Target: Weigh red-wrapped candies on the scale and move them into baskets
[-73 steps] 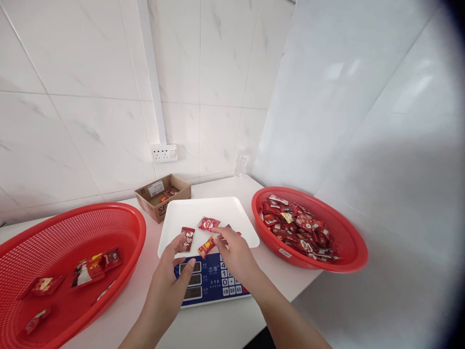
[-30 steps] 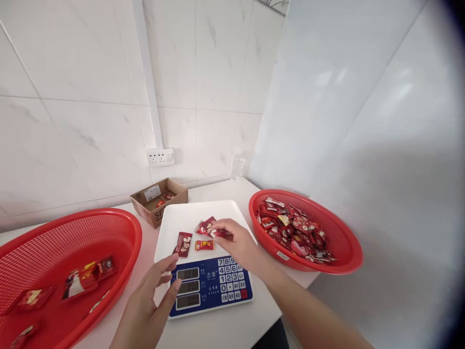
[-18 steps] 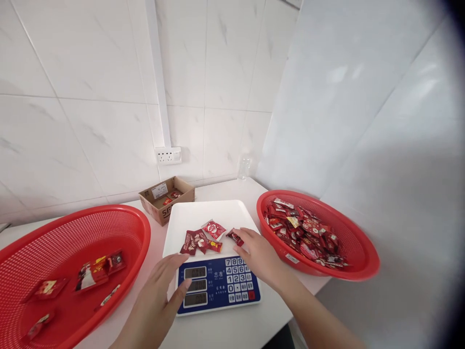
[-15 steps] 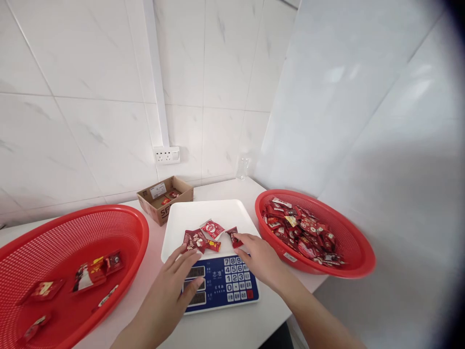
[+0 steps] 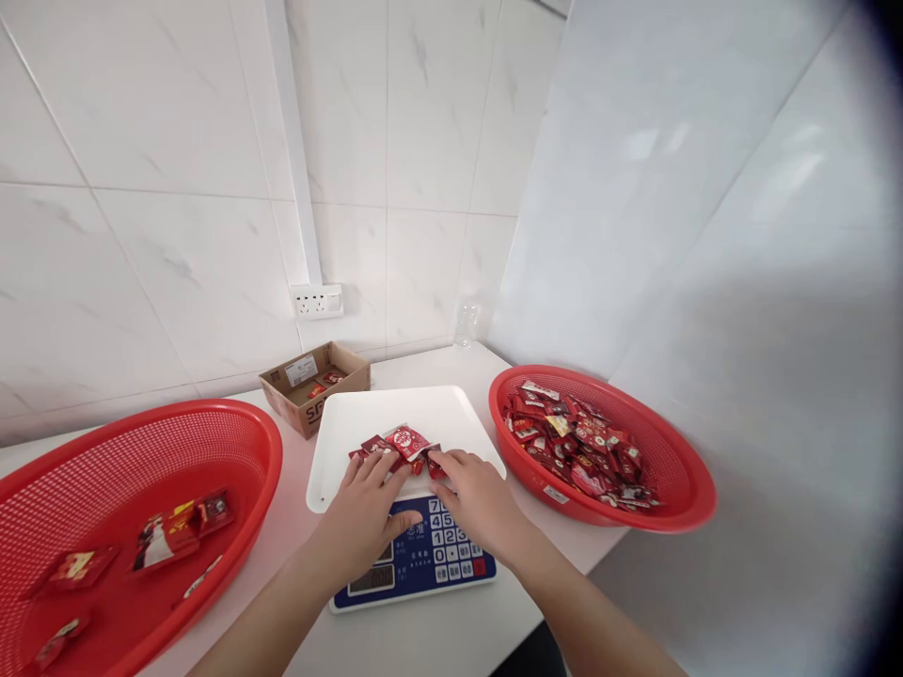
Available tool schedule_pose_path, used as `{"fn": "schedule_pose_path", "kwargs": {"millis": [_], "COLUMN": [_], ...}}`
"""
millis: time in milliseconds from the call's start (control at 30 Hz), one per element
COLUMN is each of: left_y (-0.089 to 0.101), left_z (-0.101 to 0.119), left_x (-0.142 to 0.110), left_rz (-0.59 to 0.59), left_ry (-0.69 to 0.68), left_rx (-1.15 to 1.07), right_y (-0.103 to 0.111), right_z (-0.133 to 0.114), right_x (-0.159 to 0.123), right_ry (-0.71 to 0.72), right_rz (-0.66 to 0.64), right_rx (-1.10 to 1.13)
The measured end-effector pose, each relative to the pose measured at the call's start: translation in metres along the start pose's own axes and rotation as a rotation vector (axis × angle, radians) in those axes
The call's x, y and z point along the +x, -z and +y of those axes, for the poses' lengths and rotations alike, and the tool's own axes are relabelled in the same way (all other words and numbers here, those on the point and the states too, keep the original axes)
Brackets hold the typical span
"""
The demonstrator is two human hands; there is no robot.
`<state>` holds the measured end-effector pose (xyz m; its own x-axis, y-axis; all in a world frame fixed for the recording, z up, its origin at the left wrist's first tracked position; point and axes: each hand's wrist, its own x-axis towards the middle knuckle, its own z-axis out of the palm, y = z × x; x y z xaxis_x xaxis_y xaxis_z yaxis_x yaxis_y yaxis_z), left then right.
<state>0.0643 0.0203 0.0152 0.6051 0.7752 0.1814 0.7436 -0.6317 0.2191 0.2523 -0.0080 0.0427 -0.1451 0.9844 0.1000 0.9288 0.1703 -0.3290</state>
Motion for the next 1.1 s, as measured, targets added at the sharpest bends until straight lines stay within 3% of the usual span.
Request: {"fn": "schedule_pose_path", "kwargs": {"millis": [533,767,1100], "left_y": [0.011,0.002,0.008], "left_z": [0.006,0.004,0.006], "left_x": [0.004,0.004,0.004], "left_rz": [-0.103,-0.038,-0.081], "left_ry": [0.041,0.035,-0.012], "left_rx": [-0.025,-0.024,-0.142], "right_y": [-0.003,-0.003,-0.002], "right_z": [-0.002,-0.003,-0.004], "right_x": [0.002,0.002,0.002], "right_ry": [-0.001,0.009,-0.002], "right_rz": [0.01,0.006,0.039], "right_rx": [0.055,0.054,0.055]}}
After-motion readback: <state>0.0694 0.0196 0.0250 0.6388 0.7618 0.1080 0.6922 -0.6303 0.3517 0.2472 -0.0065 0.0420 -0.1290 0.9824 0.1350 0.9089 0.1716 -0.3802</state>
